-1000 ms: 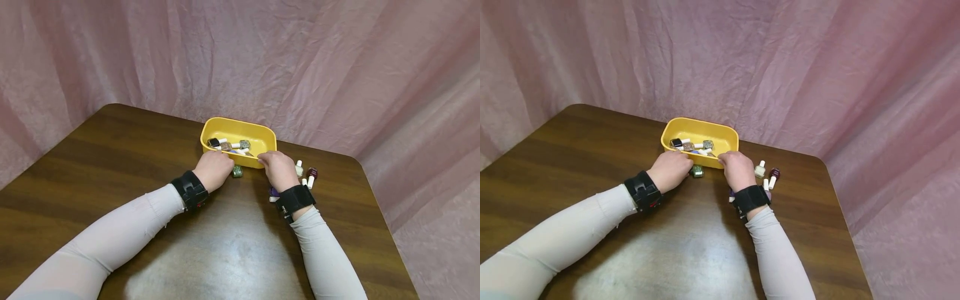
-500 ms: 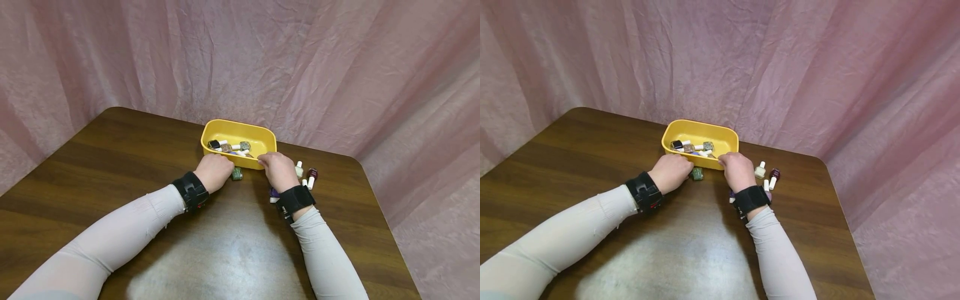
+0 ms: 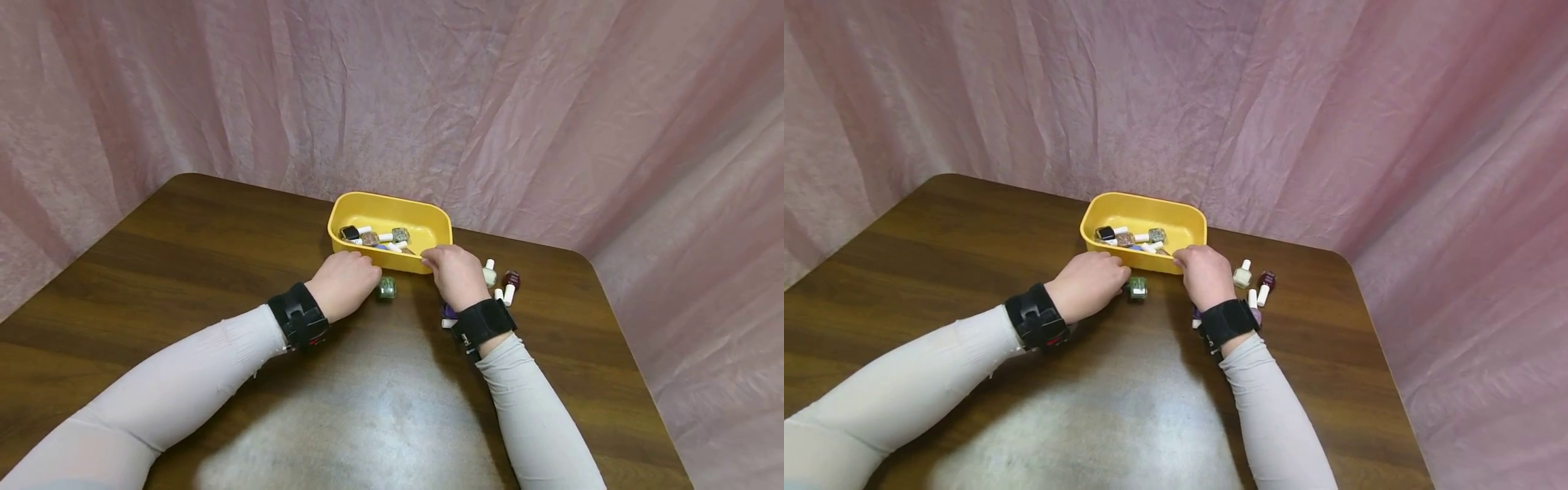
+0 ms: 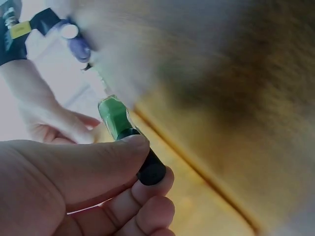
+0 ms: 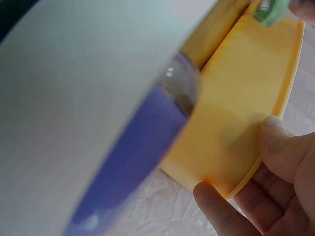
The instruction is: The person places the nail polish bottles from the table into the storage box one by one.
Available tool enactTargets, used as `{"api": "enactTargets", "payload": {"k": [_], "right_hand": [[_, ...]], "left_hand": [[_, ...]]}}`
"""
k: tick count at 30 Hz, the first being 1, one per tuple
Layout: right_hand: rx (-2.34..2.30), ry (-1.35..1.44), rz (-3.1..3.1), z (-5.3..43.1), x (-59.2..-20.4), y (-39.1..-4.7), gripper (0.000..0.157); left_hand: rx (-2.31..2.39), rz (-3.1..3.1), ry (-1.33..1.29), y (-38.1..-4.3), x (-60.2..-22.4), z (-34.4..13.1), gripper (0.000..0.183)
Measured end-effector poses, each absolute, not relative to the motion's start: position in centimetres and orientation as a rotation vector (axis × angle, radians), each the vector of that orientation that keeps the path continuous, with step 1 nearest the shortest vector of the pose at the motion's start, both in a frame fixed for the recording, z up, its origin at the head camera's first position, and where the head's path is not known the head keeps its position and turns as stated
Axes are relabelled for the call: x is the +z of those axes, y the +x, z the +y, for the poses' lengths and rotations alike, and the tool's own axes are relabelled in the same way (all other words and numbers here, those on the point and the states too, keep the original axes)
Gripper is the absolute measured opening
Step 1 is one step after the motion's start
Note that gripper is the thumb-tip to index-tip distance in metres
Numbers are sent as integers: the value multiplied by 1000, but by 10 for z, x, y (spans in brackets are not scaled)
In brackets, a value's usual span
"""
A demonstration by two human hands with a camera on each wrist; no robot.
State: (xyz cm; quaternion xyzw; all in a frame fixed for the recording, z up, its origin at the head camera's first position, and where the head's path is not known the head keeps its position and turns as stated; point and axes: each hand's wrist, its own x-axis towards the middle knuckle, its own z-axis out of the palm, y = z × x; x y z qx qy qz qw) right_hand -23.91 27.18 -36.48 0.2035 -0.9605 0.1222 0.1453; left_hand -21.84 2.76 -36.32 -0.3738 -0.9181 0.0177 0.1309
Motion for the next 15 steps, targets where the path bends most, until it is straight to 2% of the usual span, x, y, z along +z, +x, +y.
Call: {"api": "enactTargets", "payload": {"k": [15], "right_hand": [[355, 580, -2771, 271, -365, -239, 15]], "left_hand": [[1, -2514, -1112, -211, -340, 22, 9]]}}
